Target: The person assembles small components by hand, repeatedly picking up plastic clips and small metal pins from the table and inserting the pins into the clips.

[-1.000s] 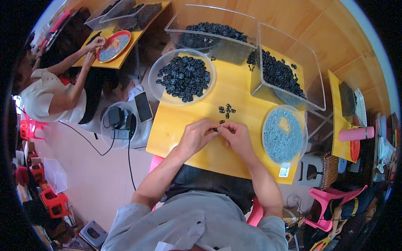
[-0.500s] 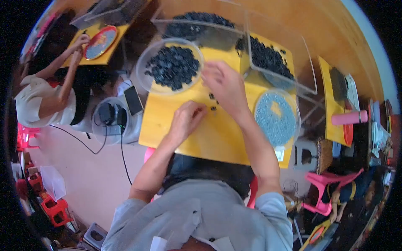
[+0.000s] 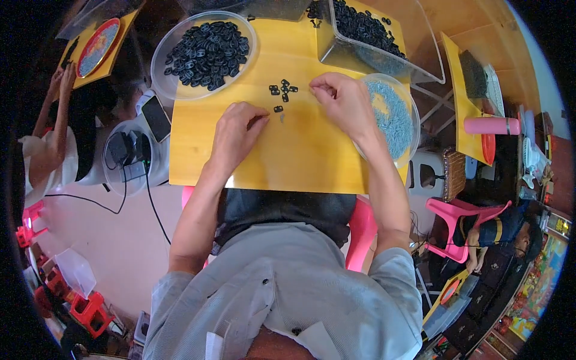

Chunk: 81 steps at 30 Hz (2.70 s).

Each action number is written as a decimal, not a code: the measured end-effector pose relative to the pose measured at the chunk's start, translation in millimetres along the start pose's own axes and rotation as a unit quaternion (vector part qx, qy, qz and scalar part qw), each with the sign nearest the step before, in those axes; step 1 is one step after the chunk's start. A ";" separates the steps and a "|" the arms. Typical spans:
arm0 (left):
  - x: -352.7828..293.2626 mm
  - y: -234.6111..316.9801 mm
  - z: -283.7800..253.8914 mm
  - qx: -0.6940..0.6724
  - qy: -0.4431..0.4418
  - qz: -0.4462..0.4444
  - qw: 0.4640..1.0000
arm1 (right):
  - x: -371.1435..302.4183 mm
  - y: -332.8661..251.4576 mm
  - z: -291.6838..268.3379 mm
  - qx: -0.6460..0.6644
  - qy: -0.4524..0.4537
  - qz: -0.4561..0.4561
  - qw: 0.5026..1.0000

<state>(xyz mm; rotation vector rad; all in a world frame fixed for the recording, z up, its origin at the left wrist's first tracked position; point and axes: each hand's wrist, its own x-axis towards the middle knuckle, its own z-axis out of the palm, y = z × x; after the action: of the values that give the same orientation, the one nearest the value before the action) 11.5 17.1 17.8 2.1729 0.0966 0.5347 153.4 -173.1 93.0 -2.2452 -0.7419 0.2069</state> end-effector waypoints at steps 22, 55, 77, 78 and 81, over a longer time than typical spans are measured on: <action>5.7 17.7 5.4 0.036 -0.100 0.061 0.992 | 167.2 76.3 -156.2 -0.150 -0.070 0.066 0.984; 149.6 74.2 75.6 0.194 -0.085 0.215 0.953 | 256.0 112.2 -43.7 -0.113 -0.210 -0.151 0.959; 51.1 29.1 21.9 0.104 -0.042 0.102 0.989 | 182.2 69.5 -106.1 -0.034 -0.130 0.085 0.987; 42.5 22.3 18.9 0.090 -0.051 0.058 0.993 | 182.1 70.0 -108.0 0.006 -0.129 0.094 0.987; 33.9 1.8 12.3 0.121 -0.077 0.043 0.989 | 186.2 72.5 -111.8 0.059 -0.109 0.111 0.986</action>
<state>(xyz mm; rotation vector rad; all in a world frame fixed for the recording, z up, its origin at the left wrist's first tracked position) 47.0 15.4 24.2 2.4571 -0.0181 0.4180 378.5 -175.4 134.9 -2.2101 -0.5742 0.5975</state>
